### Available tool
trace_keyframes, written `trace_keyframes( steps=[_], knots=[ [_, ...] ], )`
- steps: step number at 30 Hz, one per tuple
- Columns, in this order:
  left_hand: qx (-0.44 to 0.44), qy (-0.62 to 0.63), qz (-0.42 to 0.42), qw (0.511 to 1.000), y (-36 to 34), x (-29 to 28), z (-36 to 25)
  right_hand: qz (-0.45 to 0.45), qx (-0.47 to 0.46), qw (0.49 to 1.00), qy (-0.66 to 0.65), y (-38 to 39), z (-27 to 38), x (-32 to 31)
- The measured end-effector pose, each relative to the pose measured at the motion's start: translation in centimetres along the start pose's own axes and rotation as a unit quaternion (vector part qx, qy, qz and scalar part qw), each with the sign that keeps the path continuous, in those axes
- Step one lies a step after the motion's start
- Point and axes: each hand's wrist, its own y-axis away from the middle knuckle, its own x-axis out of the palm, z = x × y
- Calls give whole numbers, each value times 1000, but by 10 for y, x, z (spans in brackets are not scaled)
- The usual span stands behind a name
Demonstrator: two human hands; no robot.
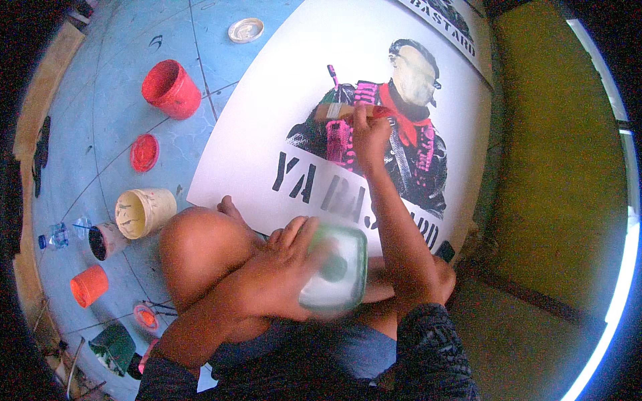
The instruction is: The person sits on the floor and paints a large poster featuring a figure with a rifle and the text 'YA BASTARD'. They use a paintbrush to apply green paint to the figure's clothing and red paint to the scarf area, repeatedly dipping the brush into a small green container.
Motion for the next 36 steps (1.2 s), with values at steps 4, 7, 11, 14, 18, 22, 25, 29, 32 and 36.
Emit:
trace_keyframes(
  steps=[4, 7, 11, 14, 18, 22, 25, 29, 32, 36],
  knots=[
    [-8, 9, 8, 1000, -1, -1, -1, -40, -16, 997, -59, -13, -6, -2],
    [-1, 7, 18, 1000, -3, -4, -1, -2, 18, 999, -50, -12, -7, -1],
    [-1, 7, 11, 1000, -1, -2, 0, 0, -8, 1000, 10, -13, 0, 1],
    [4, 4, 0, 1000, -1, -1, 0, -28, 2, 1000, -12, -21, -4, -1],
    [4, 3, -3, 1000, -1, -2, 0, -27, 15, 999, -43, -19, 5, 5],
    [-4, 8, -1, 1000, 0, 1, 1, -34, 6, 999, 34, -22, 12, 5],
    [-3, 8, 12, 1000, -2, -2, -1, -51, 24, 998, 40, -35, -9, 1],
    [-3, 7, 24, 1000, 0, -3, -1, -41, 3, 999, 23, -30, -6, 3],
    [-3, 7, 36, 999, 0, -5, -1, -17, -12, 1000, 15, -16, -4, 2],
    [-5, -5, 38, 999, 2, -4, -1, 29, 24, 999, -6, -1, 0, -1]
  ],
)
